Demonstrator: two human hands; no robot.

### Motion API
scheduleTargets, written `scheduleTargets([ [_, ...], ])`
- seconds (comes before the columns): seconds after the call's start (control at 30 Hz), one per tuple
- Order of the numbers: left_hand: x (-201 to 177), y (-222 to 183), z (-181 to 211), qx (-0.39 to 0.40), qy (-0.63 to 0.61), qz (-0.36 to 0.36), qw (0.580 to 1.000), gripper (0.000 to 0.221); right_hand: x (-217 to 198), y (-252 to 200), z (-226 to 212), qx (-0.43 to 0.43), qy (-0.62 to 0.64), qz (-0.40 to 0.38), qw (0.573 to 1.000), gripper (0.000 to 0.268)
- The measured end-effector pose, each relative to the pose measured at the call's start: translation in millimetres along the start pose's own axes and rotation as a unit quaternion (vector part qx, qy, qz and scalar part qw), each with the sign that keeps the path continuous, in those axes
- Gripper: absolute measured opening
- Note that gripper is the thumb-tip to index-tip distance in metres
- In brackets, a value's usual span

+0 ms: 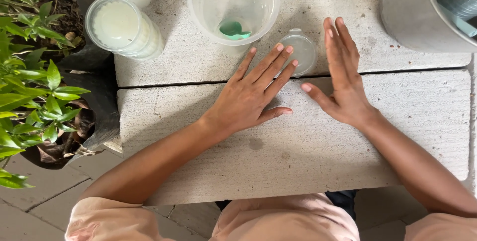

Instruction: Stirring liquid in small plastic cups and organizing larger plastic cups and lids on a workbench.

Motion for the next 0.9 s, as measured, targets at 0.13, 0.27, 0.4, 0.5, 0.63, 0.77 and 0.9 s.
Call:
scheduleTargets([
  [0.13, 0, 0, 0, -0.002, -0.016, 0.011, 1.0, 0.083, 6, -2, 0, -0.002, -0.05, -0.021, 0.999, 0.081],
  [0.27, -1, 0, 0, 0.002, -0.021, 0.003, 1.0, 0.084, 7, -1, -5, -0.014, -0.095, -0.028, 0.995, 0.084],
  [0.4, -2, 1, 0, 0.001, 0.001, -0.001, 1.0, 0.084, 9, -2, 0, -0.01, -0.114, -0.027, 0.993, 0.088],
  [0.5, 0, 0, 1, 0.008, 0.002, -0.018, 1.0, 0.073, 8, -3, -2, 0.011, -0.089, -0.043, 0.995, 0.085],
  [0.63, 0, -1, 1, 0.009, 0.006, -0.017, 1.0, 0.072, 2, 3, 8, 0.004, -0.012, 0.005, 1.0, 0.075],
  [0.77, 1, -2, 2, 0.013, 0.008, -0.019, 1.0, 0.074, -10, 11, 17, 0.115, 0.161, 0.037, 0.979, 0.036],
  [0.9, 2, -1, 2, 0.014, 0.004, -0.024, 1.0, 0.075, -5, 20, 16, 0.285, 0.327, -0.092, 0.896, 0.03],
])
Point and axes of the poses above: each hand's wrist, its own y-axis towards the middle knuckle, its own x-axis out of the palm, z = x × y, the point moved 6 cm from there along y, towards the middle knuckle, and after that the axes turned 13 degrees about x, right-handed, at the moved point
